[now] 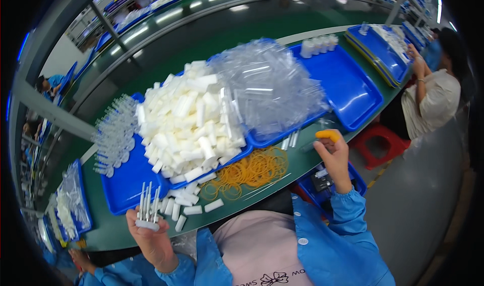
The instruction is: The person assembles small white cylindrical components into clear plastic tubes. They pick up a white cylinder, insert it into a tube, and then secure the bundle with a yellow rubber band. The process is repeated continuously at a factory assembly station.
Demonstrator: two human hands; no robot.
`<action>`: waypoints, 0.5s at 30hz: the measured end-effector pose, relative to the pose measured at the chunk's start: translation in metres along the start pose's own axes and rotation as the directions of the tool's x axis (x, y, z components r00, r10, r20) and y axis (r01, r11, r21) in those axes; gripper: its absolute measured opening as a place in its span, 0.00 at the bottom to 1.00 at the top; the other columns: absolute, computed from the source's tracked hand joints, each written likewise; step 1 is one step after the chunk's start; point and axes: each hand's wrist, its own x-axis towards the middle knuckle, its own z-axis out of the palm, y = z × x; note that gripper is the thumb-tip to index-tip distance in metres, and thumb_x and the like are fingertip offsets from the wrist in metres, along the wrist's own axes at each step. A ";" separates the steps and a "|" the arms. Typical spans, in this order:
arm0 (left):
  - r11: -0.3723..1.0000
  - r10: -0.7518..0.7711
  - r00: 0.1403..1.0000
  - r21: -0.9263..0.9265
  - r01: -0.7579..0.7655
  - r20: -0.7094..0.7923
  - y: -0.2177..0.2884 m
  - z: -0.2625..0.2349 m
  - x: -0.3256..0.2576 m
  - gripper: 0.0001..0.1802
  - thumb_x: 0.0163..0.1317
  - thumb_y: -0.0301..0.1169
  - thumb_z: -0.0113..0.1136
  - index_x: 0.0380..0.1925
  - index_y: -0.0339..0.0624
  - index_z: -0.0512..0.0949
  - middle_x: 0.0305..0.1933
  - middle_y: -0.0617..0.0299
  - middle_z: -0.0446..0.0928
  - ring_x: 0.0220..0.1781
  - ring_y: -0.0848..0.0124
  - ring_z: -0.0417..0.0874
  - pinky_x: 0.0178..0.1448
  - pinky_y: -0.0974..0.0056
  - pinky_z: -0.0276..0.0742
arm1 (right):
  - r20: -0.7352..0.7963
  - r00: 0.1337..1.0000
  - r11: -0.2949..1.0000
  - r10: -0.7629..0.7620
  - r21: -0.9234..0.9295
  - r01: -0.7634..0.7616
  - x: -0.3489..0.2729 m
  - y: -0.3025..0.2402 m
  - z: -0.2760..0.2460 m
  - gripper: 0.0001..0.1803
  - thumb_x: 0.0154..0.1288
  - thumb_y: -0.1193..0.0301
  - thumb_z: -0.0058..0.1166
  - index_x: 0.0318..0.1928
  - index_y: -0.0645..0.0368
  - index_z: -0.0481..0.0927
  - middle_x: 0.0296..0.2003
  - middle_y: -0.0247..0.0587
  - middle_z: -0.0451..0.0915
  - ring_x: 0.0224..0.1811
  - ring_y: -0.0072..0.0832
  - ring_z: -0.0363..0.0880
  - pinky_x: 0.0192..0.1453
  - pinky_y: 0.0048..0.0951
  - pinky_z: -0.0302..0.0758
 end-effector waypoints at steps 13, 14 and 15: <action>0.990 -0.091 0.982 0.089 0.107 -0.162 -0.002 0.023 0.002 0.21 0.53 0.40 0.69 0.30 0.43 0.66 0.32 0.61 0.69 0.30 0.70 0.77 0.33 0.65 0.77 | 0.744 0.576 0.832 -0.339 -0.049 0.552 -0.055 -0.080 0.140 0.10 0.48 0.67 0.64 0.33 0.55 0.82 0.36 0.36 0.75 0.40 0.33 0.74 0.44 0.34 0.68; 0.989 -0.102 0.981 0.091 0.118 -0.167 -0.001 0.023 0.002 0.20 0.53 0.38 0.69 0.30 0.43 0.66 0.32 0.62 0.69 0.31 0.69 0.78 0.34 0.64 0.78 | 0.805 0.520 0.779 -0.285 -0.121 0.615 -0.061 -0.083 0.156 0.11 0.49 0.66 0.64 0.34 0.54 0.82 0.38 0.34 0.75 0.42 0.32 0.73 0.46 0.35 0.67; 0.987 -0.103 0.989 0.112 0.115 -0.110 -0.003 0.020 0.001 0.22 0.54 0.42 0.68 0.34 0.45 0.64 0.34 0.62 0.72 0.33 0.72 0.80 0.34 0.69 0.77 | 0.857 0.464 0.711 -0.223 -0.183 0.679 -0.064 -0.082 0.167 0.11 0.49 0.65 0.63 0.34 0.53 0.82 0.40 0.33 0.75 0.43 0.31 0.73 0.49 0.36 0.66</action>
